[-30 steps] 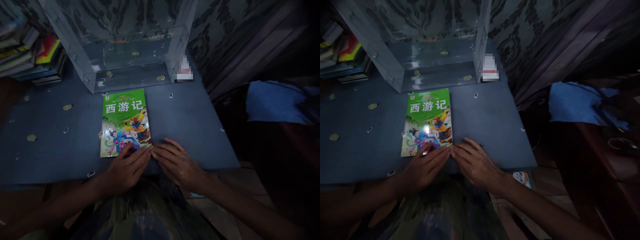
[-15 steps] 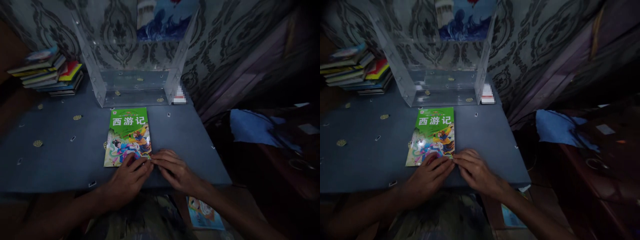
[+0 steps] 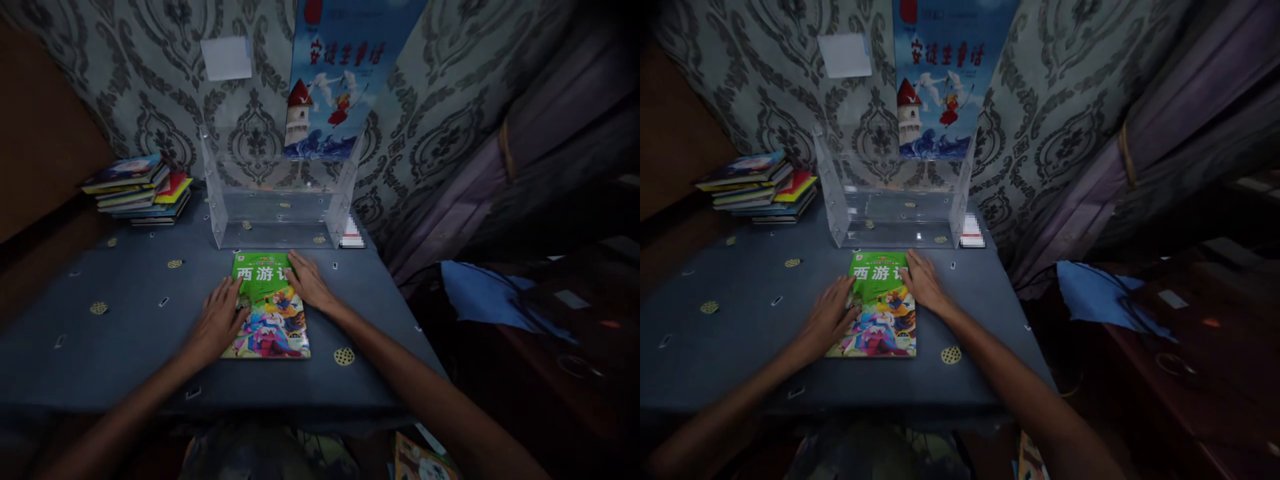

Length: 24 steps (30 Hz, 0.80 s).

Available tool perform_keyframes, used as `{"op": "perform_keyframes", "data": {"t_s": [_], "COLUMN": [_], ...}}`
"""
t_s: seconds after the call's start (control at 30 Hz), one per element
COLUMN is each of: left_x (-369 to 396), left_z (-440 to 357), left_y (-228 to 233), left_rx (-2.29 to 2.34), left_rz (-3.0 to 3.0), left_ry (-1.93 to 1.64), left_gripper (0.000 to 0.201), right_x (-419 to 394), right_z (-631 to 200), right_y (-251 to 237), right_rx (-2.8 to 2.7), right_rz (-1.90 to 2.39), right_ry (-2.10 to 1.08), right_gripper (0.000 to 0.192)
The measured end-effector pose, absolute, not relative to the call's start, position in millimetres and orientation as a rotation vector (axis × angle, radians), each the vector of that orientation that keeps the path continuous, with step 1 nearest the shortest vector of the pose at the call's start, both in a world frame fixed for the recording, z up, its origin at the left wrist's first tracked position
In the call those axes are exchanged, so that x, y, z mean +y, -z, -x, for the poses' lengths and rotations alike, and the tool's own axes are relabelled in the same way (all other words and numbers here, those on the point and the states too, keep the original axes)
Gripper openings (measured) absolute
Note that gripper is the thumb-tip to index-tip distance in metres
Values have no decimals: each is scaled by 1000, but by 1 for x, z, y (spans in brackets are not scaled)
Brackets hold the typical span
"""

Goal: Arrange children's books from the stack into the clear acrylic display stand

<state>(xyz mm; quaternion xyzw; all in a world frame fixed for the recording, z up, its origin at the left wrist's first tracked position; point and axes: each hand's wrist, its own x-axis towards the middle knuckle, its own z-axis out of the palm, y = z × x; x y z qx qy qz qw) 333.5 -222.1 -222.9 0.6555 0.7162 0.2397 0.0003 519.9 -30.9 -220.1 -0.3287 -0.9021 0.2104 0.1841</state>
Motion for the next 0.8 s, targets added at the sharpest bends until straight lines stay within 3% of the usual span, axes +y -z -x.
{"op": "perform_keyframes", "data": {"t_s": [0.3, 0.57, 0.7, 0.8], "left_x": [-206, -198, -195, -193], "left_z": [-320, -322, -329, -333], "left_y": [213, 190, 183, 185], "left_rx": [2097, 1575, 1404, 1373], "left_rz": [-1772, -612, -305, -299], "left_ry": [-984, -1598, -1532, -1503], "left_gripper": [54, 40, 18, 12], "right_x": [-49, -73, -74, -75], "right_z": [-539, -542, -543, -545], "right_y": [232, 226, 227, 230], "right_rx": [-2426, -2446, -2416, -2383], "right_rz": [971, 984, 977, 960], "right_ry": [-701, -690, -707, -726], "right_gripper": [56, 57, 56, 56]}}
